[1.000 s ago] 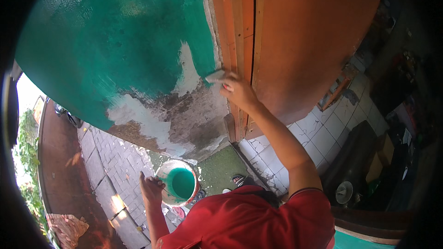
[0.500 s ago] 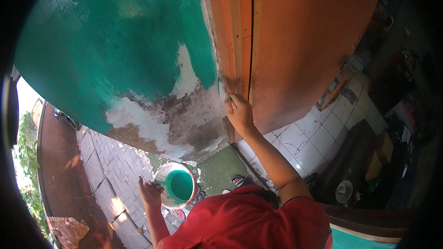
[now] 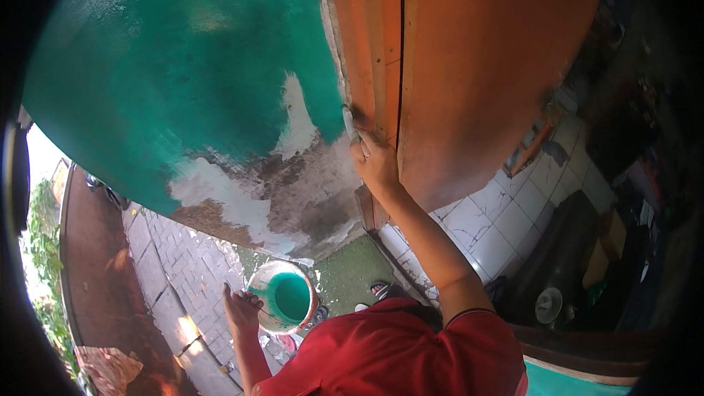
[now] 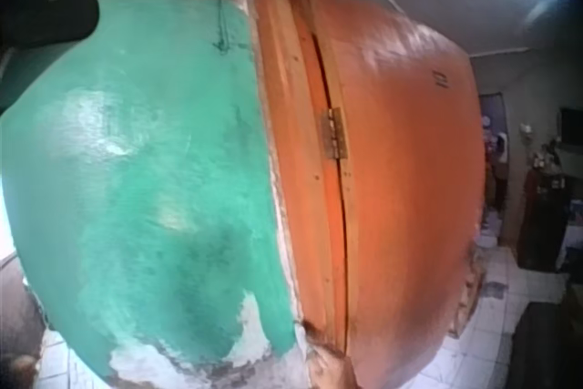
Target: The person paints a wall using a brush, dipping the brush into a bucket of green paint between strokes and applying the paint to the wall surface.
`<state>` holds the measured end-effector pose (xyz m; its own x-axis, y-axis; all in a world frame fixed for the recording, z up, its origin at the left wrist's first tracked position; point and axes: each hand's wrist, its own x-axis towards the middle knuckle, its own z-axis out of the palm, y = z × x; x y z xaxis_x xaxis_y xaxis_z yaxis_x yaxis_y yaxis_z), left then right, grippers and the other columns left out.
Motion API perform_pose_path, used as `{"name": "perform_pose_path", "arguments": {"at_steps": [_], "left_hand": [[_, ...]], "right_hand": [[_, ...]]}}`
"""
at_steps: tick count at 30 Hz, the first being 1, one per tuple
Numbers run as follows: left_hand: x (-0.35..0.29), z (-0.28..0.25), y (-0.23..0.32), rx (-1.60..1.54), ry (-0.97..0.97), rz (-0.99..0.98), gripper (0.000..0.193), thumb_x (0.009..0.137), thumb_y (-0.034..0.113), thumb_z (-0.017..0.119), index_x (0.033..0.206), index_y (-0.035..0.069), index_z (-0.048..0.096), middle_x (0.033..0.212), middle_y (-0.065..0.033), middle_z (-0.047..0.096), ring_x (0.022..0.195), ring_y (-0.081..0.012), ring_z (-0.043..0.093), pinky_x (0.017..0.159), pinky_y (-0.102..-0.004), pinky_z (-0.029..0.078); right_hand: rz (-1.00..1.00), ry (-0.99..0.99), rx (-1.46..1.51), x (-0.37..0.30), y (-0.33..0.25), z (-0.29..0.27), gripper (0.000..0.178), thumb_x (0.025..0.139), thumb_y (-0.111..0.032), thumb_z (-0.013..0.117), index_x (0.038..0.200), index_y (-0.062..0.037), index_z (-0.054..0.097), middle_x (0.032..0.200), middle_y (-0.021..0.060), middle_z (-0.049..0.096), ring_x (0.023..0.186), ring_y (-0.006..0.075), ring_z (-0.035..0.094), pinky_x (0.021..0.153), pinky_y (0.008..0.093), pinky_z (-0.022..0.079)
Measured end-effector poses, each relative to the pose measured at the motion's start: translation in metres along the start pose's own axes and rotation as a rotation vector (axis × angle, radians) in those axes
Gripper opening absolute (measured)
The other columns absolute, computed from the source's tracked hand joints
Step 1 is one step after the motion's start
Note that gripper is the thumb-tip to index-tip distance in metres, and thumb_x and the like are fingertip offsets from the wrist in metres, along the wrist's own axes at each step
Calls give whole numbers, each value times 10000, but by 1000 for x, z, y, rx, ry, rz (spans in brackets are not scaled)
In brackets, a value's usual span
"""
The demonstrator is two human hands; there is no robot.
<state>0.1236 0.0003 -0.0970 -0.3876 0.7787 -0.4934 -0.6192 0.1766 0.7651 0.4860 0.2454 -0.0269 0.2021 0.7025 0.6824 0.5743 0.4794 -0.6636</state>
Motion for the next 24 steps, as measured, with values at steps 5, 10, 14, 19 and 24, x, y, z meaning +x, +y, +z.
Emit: {"name": "perform_pose_path", "arguments": {"at_steps": [5, 10, 14, 19, 24], "left_hand": [[-1, -1, 0, -9, -9, -9, 458, 898, 567, 521, 760, 146, 404, 683, -36, 502, 605, -180, 467, 578, -343, 370], [-2, -4, -2, -9, -8, -2, 455, 904, 564, 512, 757, 148, 402, 683, -38, 504, 605, -181, 465, 578, -347, 372], [-3, -3, -1, 3, -2, -1, 449, 907, 559, 509, 760, 148, 401, 687, -37, 503, 606, -180, 466, 578, -348, 377], [-3, -8, -2, -1, -11, 8, 445, 909, 557, 505, 767, 149, 399, 690, -34, 502, 603, -180, 468, 573, -346, 387], [-3, -9, -2, -6, -24, 7, 444, 908, 558, 507, 769, 150, 399, 693, -29, 503, 599, -177, 472, 562, -339, 393]], "right_hand": [[-121, 75, 14, 27, -15, -9, 244, 795, -25, 562, 1016, 13, 658, 822, 199, 623, 685, 316, 620, 625, 348, 492], [-147, 103, 52, 56, -38, -20, 238, 815, -40, 572, 1028, 2, 669, 815, 184, 626, 670, 246, 621, 616, 313, 483], [-200, 137, 78, 85, -57, -30, 214, 848, -73, 589, 1031, -2, 676, 805, 170, 636, 677, 217, 624, 619, 305, 484], [-271, 176, 76, 124, -84, -40, 209, 866, -141, 610, 1001, 0, 686, 767, 136, 636, 666, 206, 613, 613, 299, 483], [-315, 240, 86, 170, -111, -53, 227, 894, -179, 626, 1029, -11, 696, 745, 85, 652, 652, 130, 605, 600, 254, 469]]}}
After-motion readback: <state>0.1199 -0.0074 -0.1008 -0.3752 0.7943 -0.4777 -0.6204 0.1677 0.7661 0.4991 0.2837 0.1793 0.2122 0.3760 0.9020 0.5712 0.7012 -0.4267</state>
